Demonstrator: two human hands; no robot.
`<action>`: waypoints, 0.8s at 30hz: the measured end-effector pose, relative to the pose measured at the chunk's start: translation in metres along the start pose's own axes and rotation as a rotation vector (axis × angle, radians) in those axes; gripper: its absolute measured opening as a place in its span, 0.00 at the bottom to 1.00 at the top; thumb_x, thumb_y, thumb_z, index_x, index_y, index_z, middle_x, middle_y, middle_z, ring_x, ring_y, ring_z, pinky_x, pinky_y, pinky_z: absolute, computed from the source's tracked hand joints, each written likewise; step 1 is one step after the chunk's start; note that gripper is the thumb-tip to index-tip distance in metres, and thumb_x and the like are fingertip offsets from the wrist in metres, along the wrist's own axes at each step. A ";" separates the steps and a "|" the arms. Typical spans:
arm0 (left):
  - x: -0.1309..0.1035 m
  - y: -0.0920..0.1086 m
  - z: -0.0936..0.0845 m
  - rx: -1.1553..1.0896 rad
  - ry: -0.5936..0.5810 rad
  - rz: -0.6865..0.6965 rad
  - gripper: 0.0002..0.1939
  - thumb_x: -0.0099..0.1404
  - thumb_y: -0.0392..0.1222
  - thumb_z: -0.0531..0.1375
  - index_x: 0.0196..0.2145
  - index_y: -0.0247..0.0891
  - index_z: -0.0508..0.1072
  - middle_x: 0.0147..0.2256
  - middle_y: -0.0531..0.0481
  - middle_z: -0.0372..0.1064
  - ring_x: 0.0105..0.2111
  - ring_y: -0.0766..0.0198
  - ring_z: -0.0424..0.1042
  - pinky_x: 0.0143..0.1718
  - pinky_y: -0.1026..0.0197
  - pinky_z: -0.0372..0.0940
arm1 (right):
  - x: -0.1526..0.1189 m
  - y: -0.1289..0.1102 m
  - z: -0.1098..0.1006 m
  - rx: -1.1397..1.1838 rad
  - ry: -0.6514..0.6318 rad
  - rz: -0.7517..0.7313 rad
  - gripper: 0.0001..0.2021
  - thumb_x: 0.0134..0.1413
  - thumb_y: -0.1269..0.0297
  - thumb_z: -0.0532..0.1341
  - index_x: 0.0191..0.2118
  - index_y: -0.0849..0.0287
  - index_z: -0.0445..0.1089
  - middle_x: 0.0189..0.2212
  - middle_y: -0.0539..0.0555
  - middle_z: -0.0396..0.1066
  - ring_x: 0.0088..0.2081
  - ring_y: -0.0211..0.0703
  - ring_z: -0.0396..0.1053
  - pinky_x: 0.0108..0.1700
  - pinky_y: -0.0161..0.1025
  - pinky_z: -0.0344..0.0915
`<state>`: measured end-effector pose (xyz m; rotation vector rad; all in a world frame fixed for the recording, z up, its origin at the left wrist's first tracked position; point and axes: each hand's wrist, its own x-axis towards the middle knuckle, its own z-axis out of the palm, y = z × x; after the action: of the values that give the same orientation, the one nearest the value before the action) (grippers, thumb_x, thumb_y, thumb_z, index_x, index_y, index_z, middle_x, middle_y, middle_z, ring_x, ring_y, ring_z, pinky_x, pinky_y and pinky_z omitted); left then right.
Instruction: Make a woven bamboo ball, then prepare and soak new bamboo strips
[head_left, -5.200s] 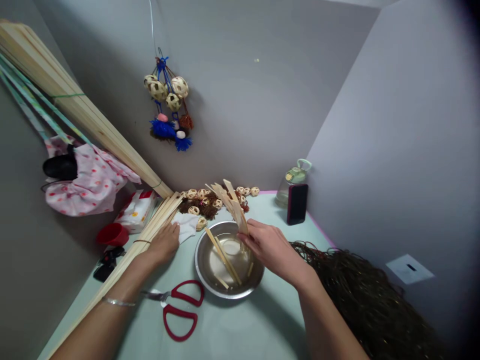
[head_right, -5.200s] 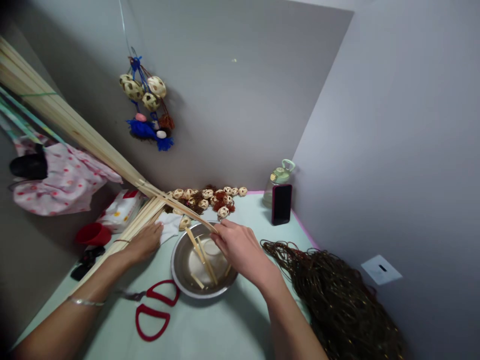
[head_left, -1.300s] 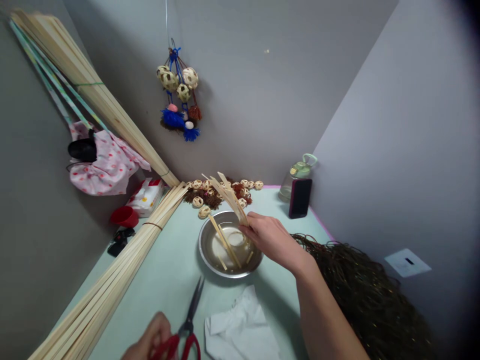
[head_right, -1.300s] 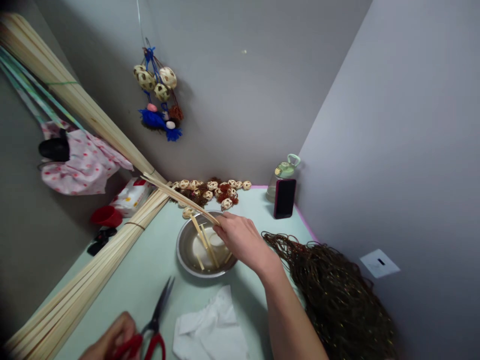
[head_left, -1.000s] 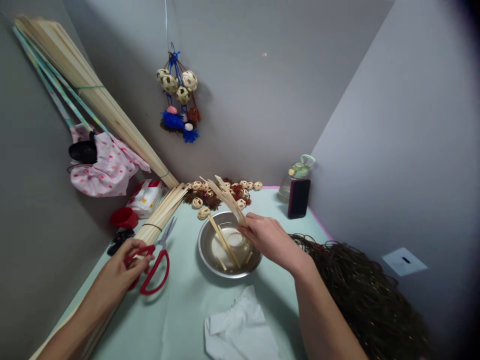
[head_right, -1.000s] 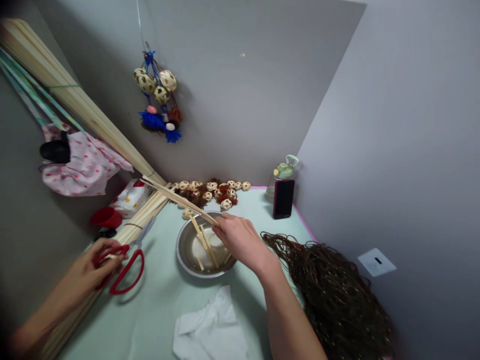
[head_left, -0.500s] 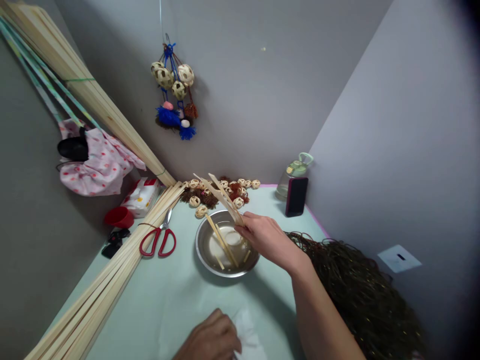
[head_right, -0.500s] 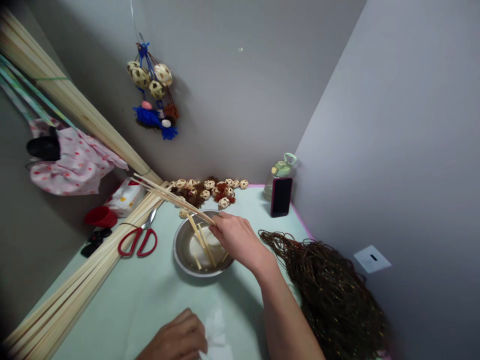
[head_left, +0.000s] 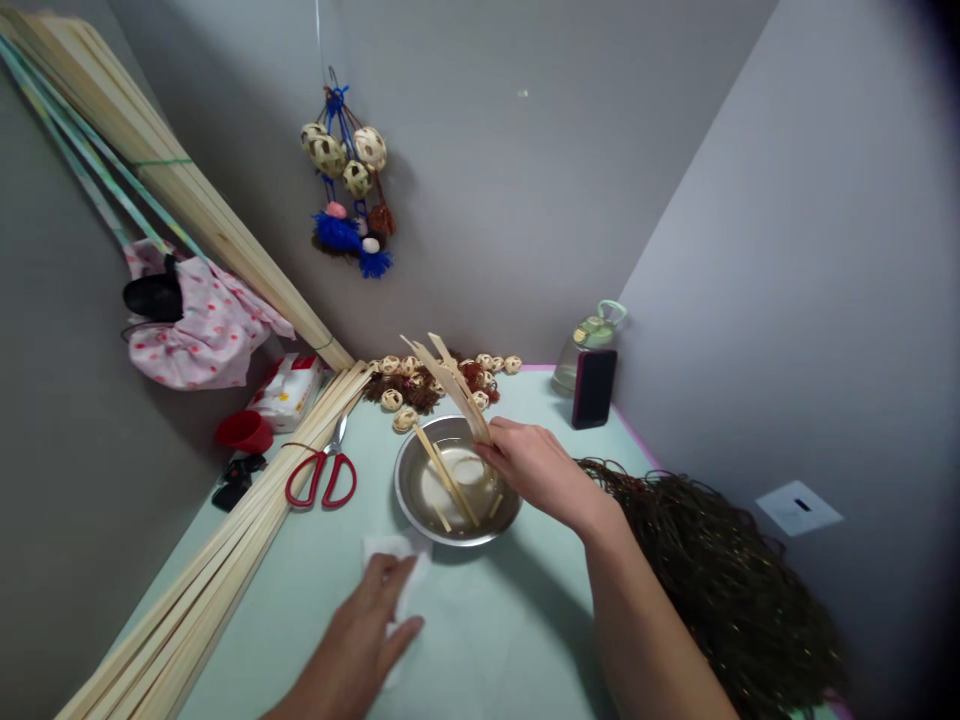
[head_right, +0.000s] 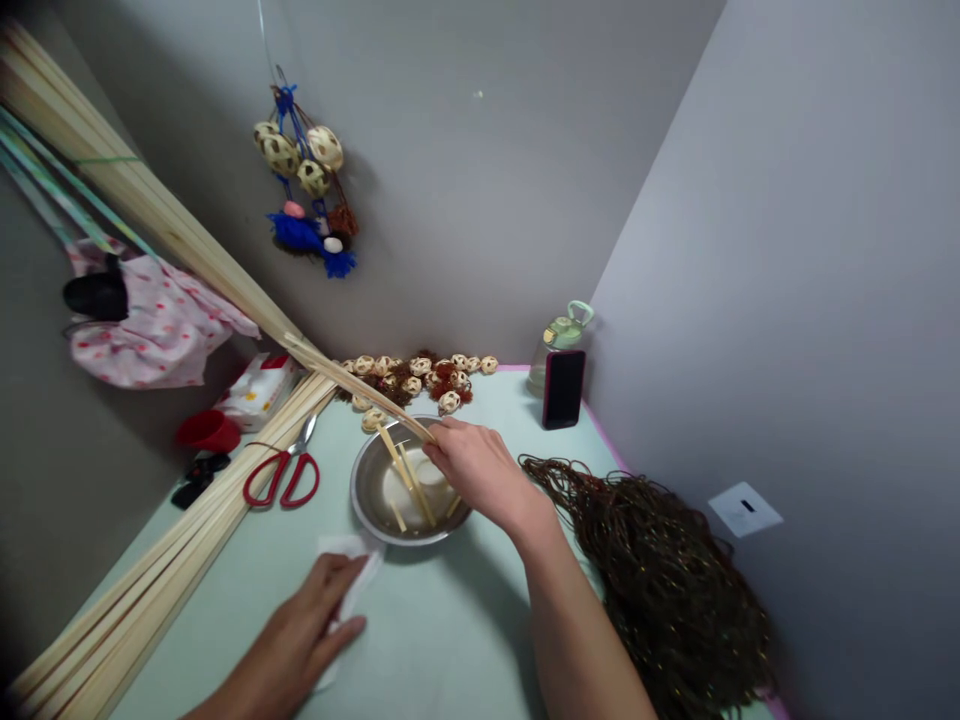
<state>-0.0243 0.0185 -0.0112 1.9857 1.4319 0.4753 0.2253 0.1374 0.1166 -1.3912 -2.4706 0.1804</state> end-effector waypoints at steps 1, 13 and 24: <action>0.004 0.016 0.008 0.008 -0.063 0.029 0.27 0.66 0.36 0.57 0.63 0.41 0.62 0.55 0.39 0.65 0.45 0.57 0.75 0.49 0.58 0.70 | 0.000 0.000 0.000 0.001 0.001 -0.001 0.10 0.67 0.67 0.55 0.32 0.57 0.67 0.32 0.49 0.69 0.30 0.38 0.65 0.32 0.36 0.50; -0.014 0.012 0.018 -0.148 -0.076 0.152 0.09 0.68 0.37 0.55 0.40 0.41 0.75 0.42 0.46 0.71 0.40 0.60 0.74 0.41 0.64 0.69 | -0.001 -0.001 0.000 0.023 -0.012 0.023 0.10 0.67 0.67 0.54 0.33 0.57 0.69 0.32 0.50 0.70 0.30 0.38 0.65 0.32 0.36 0.52; 0.026 0.052 0.020 -0.122 -0.226 0.140 0.33 0.58 0.32 0.61 0.62 0.39 0.63 0.61 0.38 0.58 0.56 0.51 0.66 0.58 0.49 0.63 | 0.001 -0.007 0.004 0.053 -0.023 0.014 0.11 0.67 0.65 0.54 0.32 0.57 0.69 0.32 0.50 0.71 0.30 0.38 0.65 0.32 0.35 0.52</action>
<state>0.0339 0.0266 0.0070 1.9791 1.1059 0.3753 0.2180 0.1348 0.1143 -1.3924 -2.4567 0.2650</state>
